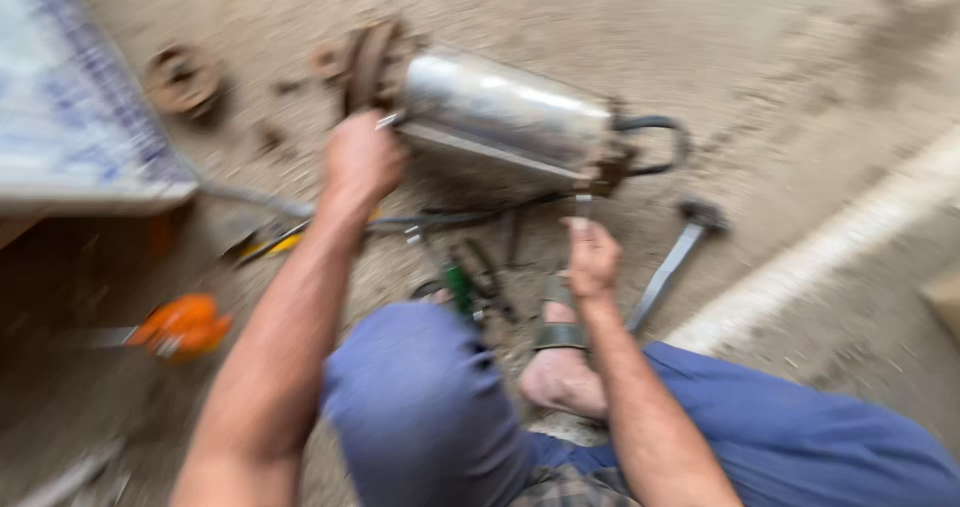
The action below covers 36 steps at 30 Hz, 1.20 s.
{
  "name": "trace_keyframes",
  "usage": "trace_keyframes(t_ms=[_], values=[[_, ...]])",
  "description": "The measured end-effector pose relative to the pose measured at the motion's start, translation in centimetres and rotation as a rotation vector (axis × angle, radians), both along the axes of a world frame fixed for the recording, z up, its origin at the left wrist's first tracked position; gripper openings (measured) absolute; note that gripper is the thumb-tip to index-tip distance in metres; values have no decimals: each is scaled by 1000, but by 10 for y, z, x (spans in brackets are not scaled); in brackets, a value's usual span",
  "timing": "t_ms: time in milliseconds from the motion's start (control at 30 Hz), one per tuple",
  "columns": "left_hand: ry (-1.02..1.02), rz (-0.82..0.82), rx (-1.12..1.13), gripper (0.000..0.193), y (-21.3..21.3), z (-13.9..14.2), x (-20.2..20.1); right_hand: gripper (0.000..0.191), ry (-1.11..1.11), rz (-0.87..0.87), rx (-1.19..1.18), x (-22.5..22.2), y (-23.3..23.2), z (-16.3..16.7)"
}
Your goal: The person sits on the ground working on a cylindrical water pump motor. They use wrenches to loosen and tighten bolts on the pump end covers, reposition the pump, and use a hammer to tap the housing while adjusting the assembly by hand.
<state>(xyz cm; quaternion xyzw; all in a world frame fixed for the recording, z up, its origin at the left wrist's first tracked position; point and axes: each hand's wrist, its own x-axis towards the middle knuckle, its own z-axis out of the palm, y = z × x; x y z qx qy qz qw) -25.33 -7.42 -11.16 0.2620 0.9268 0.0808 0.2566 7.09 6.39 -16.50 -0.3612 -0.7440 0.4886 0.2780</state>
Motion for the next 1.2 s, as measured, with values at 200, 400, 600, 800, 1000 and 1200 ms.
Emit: trace_keyframes(t_ms=[200,400,600,800,1000,1200], values=[[89,-107,182,30,-11,-18,11,32,-229,-314,-130,16,13,25],[-167,82,193,34,5,-23,-20,31,-111,-426,-274,-2,18,22],[-197,233,484,55,-6,3,-20,42,50,-375,-535,-11,8,15],[-235,194,343,56,2,20,-12,40,160,-321,-721,-9,12,24],[-497,416,328,54,7,28,-9,40,193,-360,-784,-19,7,35],[-580,469,350,49,12,26,-10,38,230,-410,-794,-30,14,32]])
